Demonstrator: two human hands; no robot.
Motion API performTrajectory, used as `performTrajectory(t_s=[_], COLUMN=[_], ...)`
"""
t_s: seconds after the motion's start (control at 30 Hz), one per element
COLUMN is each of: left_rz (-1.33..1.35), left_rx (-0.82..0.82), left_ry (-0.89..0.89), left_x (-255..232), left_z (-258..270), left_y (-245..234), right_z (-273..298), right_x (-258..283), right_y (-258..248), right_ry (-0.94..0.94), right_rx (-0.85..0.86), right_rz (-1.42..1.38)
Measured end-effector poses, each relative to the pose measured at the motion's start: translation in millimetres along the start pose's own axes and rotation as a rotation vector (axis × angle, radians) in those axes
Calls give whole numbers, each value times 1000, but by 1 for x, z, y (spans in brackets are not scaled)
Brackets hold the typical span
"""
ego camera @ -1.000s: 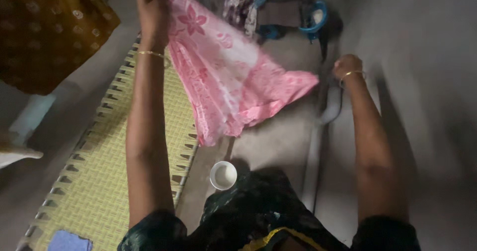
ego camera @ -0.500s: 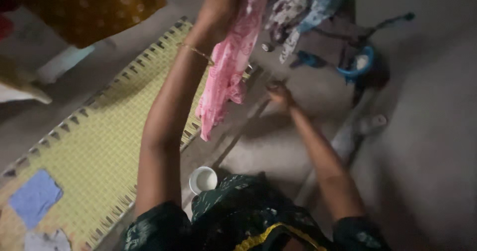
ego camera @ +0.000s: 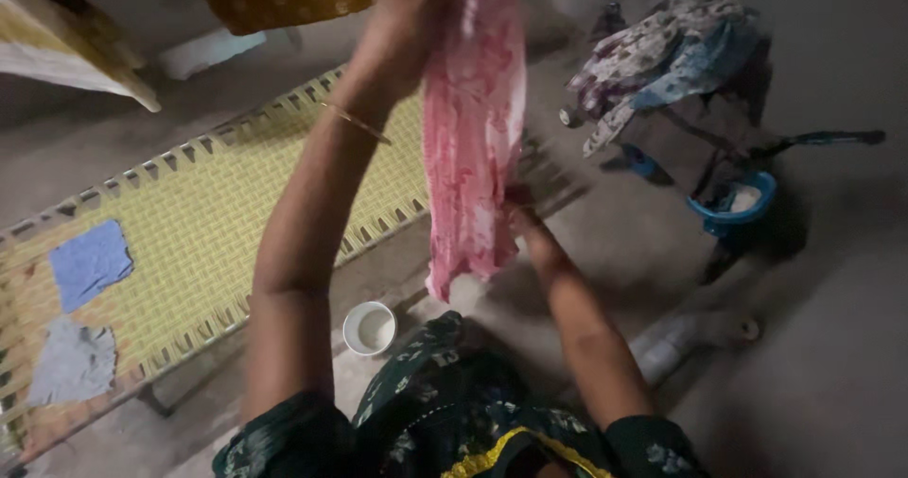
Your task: The person unfolds and shakes out items of clothing by hand, including a patterned towel and a pink garment, and hangs them onto a clothesline.
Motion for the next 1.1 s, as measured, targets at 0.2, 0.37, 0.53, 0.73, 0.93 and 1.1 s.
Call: performTrajectory(t_s=[0.2, 0.37, 0.53, 0.73, 0.93, 1.1], left_rz=[105, 148, 332, 257, 230, 177], left_rx=[-279, -455, -654, -793, -874, -881], left_ry=[26, 117, 176, 299, 274, 266], left_x=[32, 57, 98, 123, 122, 155], left_z=[-8, -5, -10, -26, -16, -2], left_y=[-93, -172, -271, -403, -499, -577], right_z=[-33, -104, -154, -234, -314, -345], right_x=[45, 132, 209, 344, 470, 455], right_y=[-58, -90, -82, -36, -40, -67], right_ry=[46, 39, -135, -351, -630, -697], right_rx=[-109, -187, 13, 441, 472, -228], right_rz=[-212, -438, -824, -679, -915, -149])
Point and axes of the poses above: each hand's wrist, its own z-axis away from the middle knuckle, its own y-axis out of the palm, x = y × z, the point moved 4 cm from there along -z, towards the middle knuckle, and after that the axes turned 3 degrees about -z, right-handed, at the moved point
